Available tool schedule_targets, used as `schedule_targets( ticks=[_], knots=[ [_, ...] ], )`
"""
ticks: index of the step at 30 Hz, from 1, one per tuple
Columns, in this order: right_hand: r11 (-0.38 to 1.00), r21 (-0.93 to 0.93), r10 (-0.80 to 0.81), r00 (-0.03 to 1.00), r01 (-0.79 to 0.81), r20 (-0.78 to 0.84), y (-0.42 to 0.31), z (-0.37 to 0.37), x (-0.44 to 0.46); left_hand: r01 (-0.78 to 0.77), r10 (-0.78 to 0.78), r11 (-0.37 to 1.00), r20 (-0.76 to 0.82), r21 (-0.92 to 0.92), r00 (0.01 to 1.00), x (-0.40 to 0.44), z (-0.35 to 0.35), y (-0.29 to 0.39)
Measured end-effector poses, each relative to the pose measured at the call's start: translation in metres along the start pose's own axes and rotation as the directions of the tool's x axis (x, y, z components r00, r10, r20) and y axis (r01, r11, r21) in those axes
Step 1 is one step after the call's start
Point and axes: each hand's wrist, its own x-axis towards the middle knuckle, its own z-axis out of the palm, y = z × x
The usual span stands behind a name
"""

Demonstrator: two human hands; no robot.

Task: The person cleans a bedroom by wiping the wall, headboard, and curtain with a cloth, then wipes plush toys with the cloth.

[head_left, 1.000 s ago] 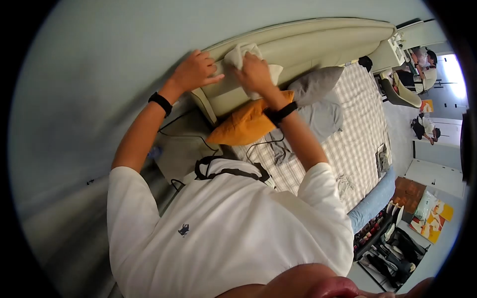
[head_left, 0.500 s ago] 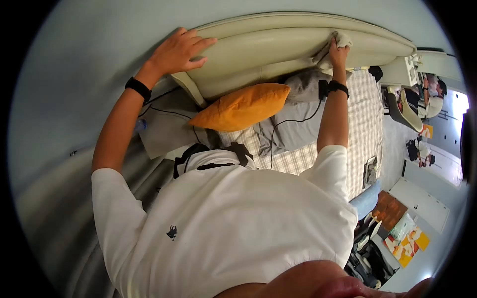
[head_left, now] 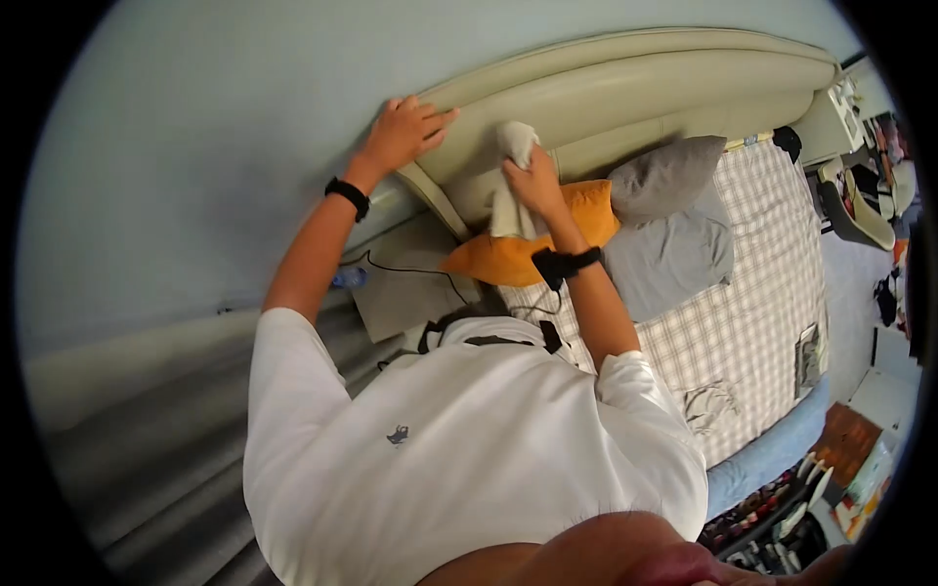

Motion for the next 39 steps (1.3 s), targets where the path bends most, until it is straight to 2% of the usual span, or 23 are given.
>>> schedule_targets(
  ticks=[3, 5, 9, 12, 14, 15, 17, 18, 19, 20, 21, 22, 23, 24, 26, 29, 31, 33, 35, 36, 37, 38, 39],
  knots=[
    [0.987, -0.052, 0.146, 0.98, -0.154, -0.134, 0.031, -0.05, -0.014, 0.072, -0.072, 0.997, 0.022, -0.003, 0.997, 0.003, -0.001, 0.0],
    [0.945, -0.218, 0.209, 0.962, -0.245, -0.176, 0.042, -0.104, -0.016, 0.098, -0.097, 0.994, 0.041, -0.038, 0.994, 0.0, 0.002, 0.003],
    [0.932, -0.244, 0.17, 0.917, -0.269, -0.36, 0.087, -0.195, 0.005, 0.1, -0.1, 0.995, -0.02, -0.013, 0.995, 0.001, 0.004, 0.004],
    [0.894, -0.298, 0.179, 0.876, -0.336, -0.448, 0.07, -0.226, 0.042, 0.11, -0.11, 0.994, -0.008, -0.021, 0.994, -0.001, 0.003, 0.004],
    [0.903, -0.105, 0.323, 0.819, -0.417, -0.473, 0.069, -0.229, 0.069, 0.118, -0.118, 0.993, -0.007, -0.03, 0.993, 0.0, 0.003, 0.003],
    [0.915, 0.222, 0.402, 0.815, -0.338, -0.417, 0.068, -0.211, 0.079, 0.129, -0.128, 0.991, 0.003, -0.023, 0.992, 0.001, 0.004, 0.004],
    [0.883, 0.119, 0.456, 0.766, -0.454, -0.453, 0.048, -0.145, 0.091, 0.152, -0.152, 0.988, 0.007, -0.009, 0.988, 0.003, 0.008, 0.004],
    [0.793, -0.523, 0.183, 0.941, -0.312, -0.284, 0.102, -0.1, 0.109, 0.135, -0.134, 0.989, -0.014, 0.059, 0.991, 0.002, 0.011, 0.004],
    [0.882, -0.366, 0.122, 0.893, -0.298, -0.434, 0.051, -0.053, 0.091, 0.12, -0.117, 0.985, -0.03, 0.127, 0.993, 0.001, 0.013, 0.004],
    [0.895, -0.417, -0.024, 0.917, -0.158, -0.399, 0.034, -0.018, 0.077, 0.13, -0.127, 0.982, -0.027, 0.134, 0.992, 0.0, 0.013, 0.005],
    [0.91, -0.396, -0.029, 0.934, -0.122, -0.356, 0.025, 0.012, 0.064, 0.126, -0.122, 0.984, -0.039, 0.123, 0.992, 0.001, 0.013, 0.006],
    [0.958, -0.286, -0.069, 0.962, -0.009, -0.263, 0.006, 0.031, 0.048, 0.12, -0.115, 0.986, -0.054, 0.113, 0.992, 0.001, 0.012, 0.004],
    [0.979, -0.192, 0.05, 0.992, -0.072, -0.116, -0.003, 0.047, 0.033, 0.128, -0.122, 0.985, -0.056, 0.118, 0.991, 0.001, 0.013, 0.002],
    [0.982, -0.186, -0.043, 0.999, 0.038, -0.023, -0.003, 0.06, 0.019, 0.123, -0.115, 0.982, -0.064, 0.144, 0.991, 0.001, 0.014, 0.003],
    [0.997, -0.071, 0.015, 0.998, -0.011, 0.068, -0.019, 0.057, 0.01, 0.115, -0.103, 0.979, -0.076, 0.168, 0.992, 0.001, 0.016, 0.004],
    [0.979, -0.184, -0.099, 0.994, 0.087, -0.053, 0.041, 0.042, 0.021, 0.113, -0.1, 0.987, -0.111, 0.118, 0.989, 0.0, 0.013, 0.003],
    [0.972, -0.082, 0.222, 0.975, -0.221, 0.004, 0.007, -0.025, 0.045, 0.135, -0.126, 0.986, -0.094, 0.094, 0.988, 0.0, 0.01, 0.005],
    [0.972, -0.211, 0.05, 0.973, -0.099, -0.224, 0.042, -0.071, 0.078, 0.155, -0.145, 0.982, -0.093, 0.11, 0.985, 0.001, 0.007, 0.007],
    [0.921, -0.374, -0.254, 0.891, 0.104, -0.376, 0.076, -0.12, 0.119, 0.176, -0.166, 0.976, -0.09, 0.125, 0.982, -0.003, 0.01, 0.008],
    [0.76, -0.641, -0.425, 0.831, 0.113, -0.358, 0.112, -0.146, 0.143, 0.172, -0.166, 0.984, -0.131, 0.034, 0.977, -0.003, 0.013, 0.005],
    [0.713, -0.671, -0.228, 0.839, -0.202, -0.495, 0.104, -0.157, 0.156, 0.16, -0.167, 0.986, -0.174, -0.053, 0.971, -0.002, 0.015, 0.002],
    [0.712, -0.675, -0.236, 0.84, -0.192, -0.488, 0.097, -0.167, 0.167, 0.168, -0.175, 0.984, -0.18, -0.053, 0.968, -0.002, 0.015, 0.001],
    [0.673, -0.728, -0.228, 0.899, -0.133, -0.375, 0.086, -0.175, 0.176, 0.157, -0.167, 0.985, -0.182, -0.065, 0.969, -0.002, 0.015, -0.001]
  ],
)
